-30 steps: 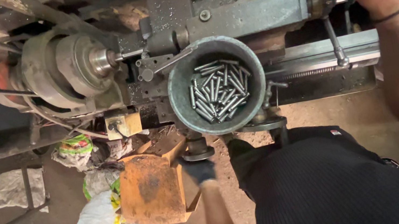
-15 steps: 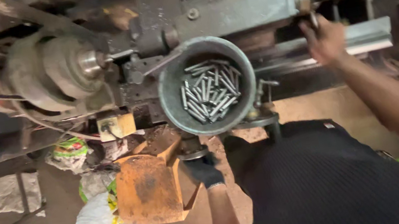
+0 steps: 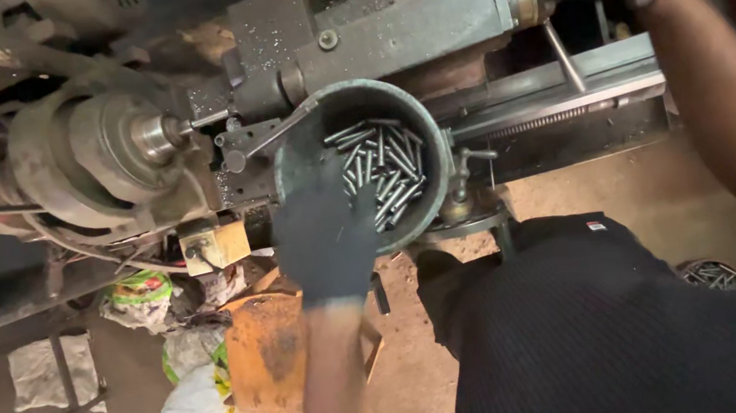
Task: The person operates a lathe machine to machine metal pins. They adjust the workpiece in the chuck, turn the handwheels to feed the cutting tool, and place finished pins into a metal bowl.
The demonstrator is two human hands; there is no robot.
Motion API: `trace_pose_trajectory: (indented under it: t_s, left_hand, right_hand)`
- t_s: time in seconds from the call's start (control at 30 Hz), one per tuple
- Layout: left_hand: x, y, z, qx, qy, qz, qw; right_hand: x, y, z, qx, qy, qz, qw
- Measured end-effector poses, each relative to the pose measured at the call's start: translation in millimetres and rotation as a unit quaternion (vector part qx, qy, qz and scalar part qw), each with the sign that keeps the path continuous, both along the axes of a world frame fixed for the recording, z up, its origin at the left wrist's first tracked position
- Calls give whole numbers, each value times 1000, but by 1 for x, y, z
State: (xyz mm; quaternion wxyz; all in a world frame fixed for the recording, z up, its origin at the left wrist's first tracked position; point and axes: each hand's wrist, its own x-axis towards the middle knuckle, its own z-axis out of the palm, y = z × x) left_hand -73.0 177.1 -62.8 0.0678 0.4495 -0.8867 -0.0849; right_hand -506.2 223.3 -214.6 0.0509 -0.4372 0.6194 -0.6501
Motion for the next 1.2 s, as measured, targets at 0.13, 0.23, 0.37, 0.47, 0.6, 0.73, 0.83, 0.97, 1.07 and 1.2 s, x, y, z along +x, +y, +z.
trace_pose_trajectory:
  t_s: [0.13,0.23,0.37,0.47,0.6,0.73,0.83,0.97,1.07,1.2]
  left_hand:
    - [-44,-15,-17,-150,-82,18,985]
    - [-53,-18,-30,-13,-180,12,984]
    - [-60,-17,-37,-14,-185,-20,982]
    - [-63,-16,-35,0,-197,5,980]
    - [-57,-18,-26,16,-136,28,990]
    - [-40,-23,-8,39,173,-5,984]
    - [-23,-33,12,290,487,47,822]
    - [17,-70,40,376,700,104,598]
    - [43,-117,36,361,742,110,555]
    - [57,-184,3,192,595,127,770]
  right_hand:
    - [34,18,-3,177,-23,104,979]
    - [33,21,-11,140,149,93,974]
    - [21,17,-33,132,277,61,950]
    - [26,16,-50,127,187,111,968]
    - [37,23,-62,113,155,100,976]
    - [39,23,-63,112,148,88,979]
    - [43,17,-61,99,142,76,982]
    - [57,13,-53,143,84,53,985]
    - [65,12,-45,163,73,47,983]
    - [70,11,-36,140,87,50,985]
